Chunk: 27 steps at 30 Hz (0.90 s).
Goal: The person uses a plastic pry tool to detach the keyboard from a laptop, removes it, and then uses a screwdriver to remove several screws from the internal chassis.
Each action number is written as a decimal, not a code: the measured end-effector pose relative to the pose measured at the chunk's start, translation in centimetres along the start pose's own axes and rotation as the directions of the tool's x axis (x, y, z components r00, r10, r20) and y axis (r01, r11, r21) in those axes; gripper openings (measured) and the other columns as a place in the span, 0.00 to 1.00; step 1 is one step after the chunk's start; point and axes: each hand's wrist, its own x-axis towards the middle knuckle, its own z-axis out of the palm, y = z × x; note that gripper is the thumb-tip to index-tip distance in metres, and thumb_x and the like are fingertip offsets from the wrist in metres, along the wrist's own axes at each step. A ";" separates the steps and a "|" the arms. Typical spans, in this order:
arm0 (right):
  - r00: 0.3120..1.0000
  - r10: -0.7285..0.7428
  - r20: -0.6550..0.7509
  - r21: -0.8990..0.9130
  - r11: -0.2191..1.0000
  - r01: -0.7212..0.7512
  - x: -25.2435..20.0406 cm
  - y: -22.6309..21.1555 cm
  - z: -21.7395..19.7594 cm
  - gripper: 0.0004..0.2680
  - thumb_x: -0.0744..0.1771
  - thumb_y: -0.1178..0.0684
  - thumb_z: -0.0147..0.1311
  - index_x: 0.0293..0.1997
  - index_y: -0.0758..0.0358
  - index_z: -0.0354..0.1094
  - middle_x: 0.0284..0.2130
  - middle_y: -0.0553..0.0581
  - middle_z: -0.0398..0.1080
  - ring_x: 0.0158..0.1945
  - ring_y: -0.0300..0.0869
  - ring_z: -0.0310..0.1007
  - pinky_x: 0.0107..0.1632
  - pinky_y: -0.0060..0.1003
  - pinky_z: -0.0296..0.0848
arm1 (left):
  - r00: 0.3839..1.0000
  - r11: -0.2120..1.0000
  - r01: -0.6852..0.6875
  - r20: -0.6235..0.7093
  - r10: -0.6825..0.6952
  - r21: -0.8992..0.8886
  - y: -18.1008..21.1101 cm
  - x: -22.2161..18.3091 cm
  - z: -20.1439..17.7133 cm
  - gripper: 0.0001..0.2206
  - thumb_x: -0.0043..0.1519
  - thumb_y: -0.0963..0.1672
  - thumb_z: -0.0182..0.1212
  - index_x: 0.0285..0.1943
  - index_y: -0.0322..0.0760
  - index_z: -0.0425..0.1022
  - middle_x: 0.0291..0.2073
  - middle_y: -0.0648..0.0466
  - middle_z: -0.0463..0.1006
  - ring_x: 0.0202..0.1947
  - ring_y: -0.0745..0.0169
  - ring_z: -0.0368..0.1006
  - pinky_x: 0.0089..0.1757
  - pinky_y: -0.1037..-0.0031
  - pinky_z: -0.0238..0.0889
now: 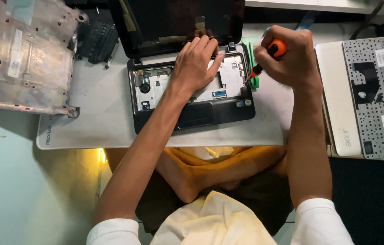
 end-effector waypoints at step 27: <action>0.617 0.654 0.437 -0.793 0.604 -0.079 5.1 -9.7 -4.2 0.18 0.74 0.39 0.62 0.38 0.66 0.84 0.30 0.63 0.84 0.22 0.58 0.78 0.33 0.54 0.78 | 1.000 1.000 0.006 -0.013 -0.006 0.001 0.1 0.1 0.1 0.07 0.72 0.45 0.69 0.47 0.40 0.78 0.38 0.55 0.75 0.37 0.56 0.70 0.44 0.61 0.68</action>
